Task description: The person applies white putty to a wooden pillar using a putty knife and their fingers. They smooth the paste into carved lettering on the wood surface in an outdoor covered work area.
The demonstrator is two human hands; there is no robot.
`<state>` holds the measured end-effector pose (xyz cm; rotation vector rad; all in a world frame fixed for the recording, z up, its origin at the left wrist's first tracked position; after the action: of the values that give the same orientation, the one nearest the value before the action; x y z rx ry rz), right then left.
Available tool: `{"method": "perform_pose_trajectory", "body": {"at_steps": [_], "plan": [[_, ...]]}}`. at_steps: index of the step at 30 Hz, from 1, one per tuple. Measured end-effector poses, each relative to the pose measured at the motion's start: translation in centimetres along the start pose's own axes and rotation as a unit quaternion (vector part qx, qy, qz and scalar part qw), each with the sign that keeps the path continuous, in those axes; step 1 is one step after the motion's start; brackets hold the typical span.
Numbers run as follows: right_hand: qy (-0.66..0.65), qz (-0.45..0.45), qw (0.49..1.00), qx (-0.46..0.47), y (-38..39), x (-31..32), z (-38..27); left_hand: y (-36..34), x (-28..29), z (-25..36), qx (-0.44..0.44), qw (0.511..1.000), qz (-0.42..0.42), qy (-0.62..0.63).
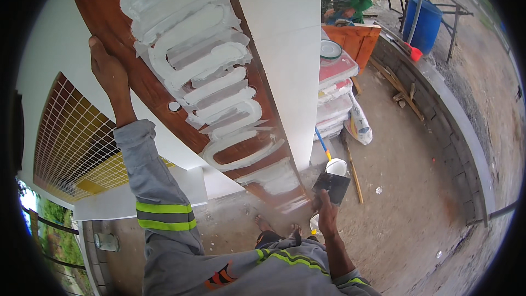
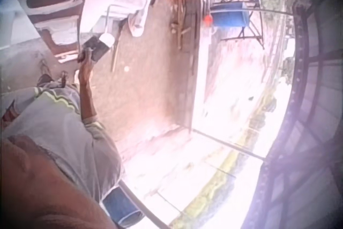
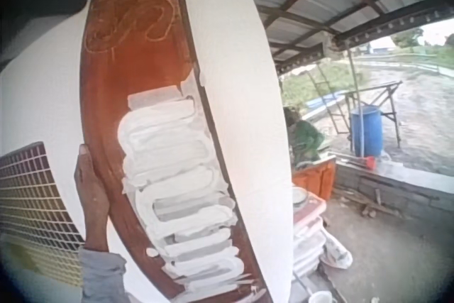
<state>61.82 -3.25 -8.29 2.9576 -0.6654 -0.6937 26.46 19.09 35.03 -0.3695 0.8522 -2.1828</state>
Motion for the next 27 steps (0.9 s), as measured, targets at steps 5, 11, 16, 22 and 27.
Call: {"method": "perform_pose_trajectory", "body": {"at_steps": [5,11,16,22,27], "plan": [[-0.002,0.006,1.000,-0.007,-0.3,0.0,0.1,0.6,0.0,0.8,0.032,0.999,-0.016,-0.002],[-0.006,0.001,1.000,-0.015,-0.2,0.0,0.8,0.2,0.1,0.2,-0.011,1.000,0.000,-0.013],[-0.007,-0.012,1.000,-0.003,0.1,-0.5,-0.2,0.2,0.1,0.1,-0.029,0.999,0.021,-0.040],[-0.014,-0.001,1.000,-0.013,0.1,0.5,-0.2,-0.1,0.2,-0.3,-0.035,0.999,-0.003,-0.009],[-0.002,-0.004,1.000,0.004,0.3,1.3,0.1,0.0,-0.1,-0.3,-0.027,0.999,-0.009,0.015]]}}
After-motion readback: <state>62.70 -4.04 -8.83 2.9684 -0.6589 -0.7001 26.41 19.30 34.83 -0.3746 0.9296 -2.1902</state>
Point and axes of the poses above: each hand's wrist, its own y-axis away from the middle knuckle, its own x-axis out of the back of the hand, z = x × y, the point moved 2 cm from there along -y, towards the middle knuckle, and after that the axes turned 12 degrees about x, right-handed, at the moved point
